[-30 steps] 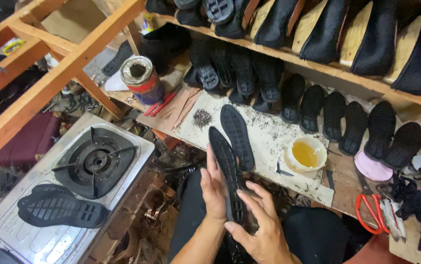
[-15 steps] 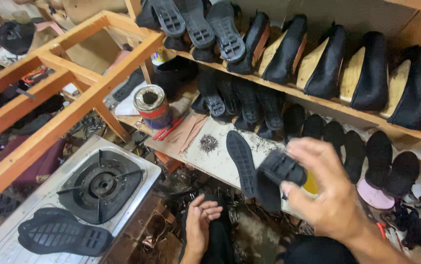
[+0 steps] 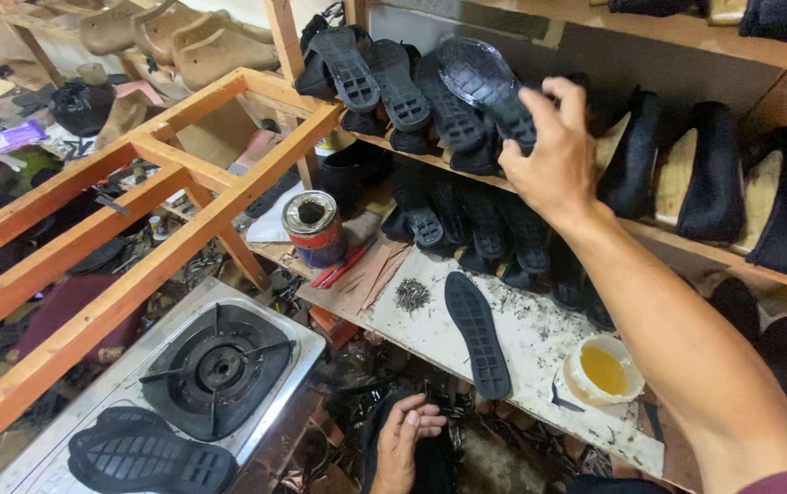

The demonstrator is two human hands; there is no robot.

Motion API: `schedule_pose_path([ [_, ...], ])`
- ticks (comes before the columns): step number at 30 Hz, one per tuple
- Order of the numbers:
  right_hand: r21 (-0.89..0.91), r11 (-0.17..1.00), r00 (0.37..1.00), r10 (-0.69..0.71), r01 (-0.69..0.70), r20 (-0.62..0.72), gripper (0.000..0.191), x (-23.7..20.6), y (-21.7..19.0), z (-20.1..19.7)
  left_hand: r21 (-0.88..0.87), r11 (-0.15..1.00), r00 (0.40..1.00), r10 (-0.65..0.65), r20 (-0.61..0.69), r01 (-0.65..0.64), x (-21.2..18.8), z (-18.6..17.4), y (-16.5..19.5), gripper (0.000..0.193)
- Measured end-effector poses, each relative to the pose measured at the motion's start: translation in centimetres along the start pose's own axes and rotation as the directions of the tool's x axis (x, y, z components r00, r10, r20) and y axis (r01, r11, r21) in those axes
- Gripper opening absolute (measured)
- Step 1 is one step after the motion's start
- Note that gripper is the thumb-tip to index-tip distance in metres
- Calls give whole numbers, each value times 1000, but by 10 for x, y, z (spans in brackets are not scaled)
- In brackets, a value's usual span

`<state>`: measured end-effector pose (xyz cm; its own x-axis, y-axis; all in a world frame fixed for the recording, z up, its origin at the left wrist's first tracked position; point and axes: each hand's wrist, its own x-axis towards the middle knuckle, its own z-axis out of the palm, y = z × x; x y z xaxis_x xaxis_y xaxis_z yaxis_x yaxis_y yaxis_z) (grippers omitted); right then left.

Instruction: The person holds a black rubber shoe sole in one hand and spreads a yellow adhesive over its surface with their fingers, dipping into a small bowl of glue. They rub the adhesive across the sole, then place the finished sole on the upper shelf and pick up the next sole to repeat the process.

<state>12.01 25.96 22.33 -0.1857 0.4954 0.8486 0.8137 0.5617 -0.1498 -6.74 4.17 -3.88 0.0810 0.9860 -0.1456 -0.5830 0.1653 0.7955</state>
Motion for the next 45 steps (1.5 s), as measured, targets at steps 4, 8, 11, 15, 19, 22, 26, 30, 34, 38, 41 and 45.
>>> schedule_pose_path([
  [4,-195,980,999,-41,40,0,51,-8,4,14,23,998,998,65,27,-66,0,-5,-4,39],
  [8,-177,984,999,32,-28,17,51,-12,2,10,66,992,994,103,46,-105,3,-10,-11,36],
  [11,-114,993,997,14,-5,76,54,-14,-3,0,81,991,993,101,62,-106,6,-14,-20,35],
  [15,-150,974,984,-156,167,84,55,-48,-13,-16,91,990,993,97,74,-104,7,-19,-29,35],
  [19,-19,999,943,-26,34,331,48,-137,-40,-15,99,991,995,88,49,-92,8,-26,-37,34],
  [22,-13,995,798,85,-97,596,57,-207,-57,-4,122,987,993,99,59,-105,9,-31,-44,34],
  [26,-185,931,575,342,-315,743,65,-262,-53,5,137,988,996,71,46,-77,9,-35,-53,33],
  [30,-183,739,425,551,-649,718,64,-273,-38,2,179,983,998,44,38,-50,10,-30,-55,33],
  [34,-17,783,702,566,-621,432,50,-275,-55,-27,49,998,995,-43,87,39,14,-17,-41,45],
  [38,262,812,746,285,-522,602,52,-299,-92,-72,-244,956,985,-150,84,166,11,-2,-20,61],
  [41,195,848,703,256,-493,664,45,-312,-64,-95,-172,976,991,-123,61,132,10,-1,-13,58],
  [45,-182,908,827,418,-377,376,40,-302,21,-105,47,963,962,-260,-83,264,5,-4,-32,47],
])
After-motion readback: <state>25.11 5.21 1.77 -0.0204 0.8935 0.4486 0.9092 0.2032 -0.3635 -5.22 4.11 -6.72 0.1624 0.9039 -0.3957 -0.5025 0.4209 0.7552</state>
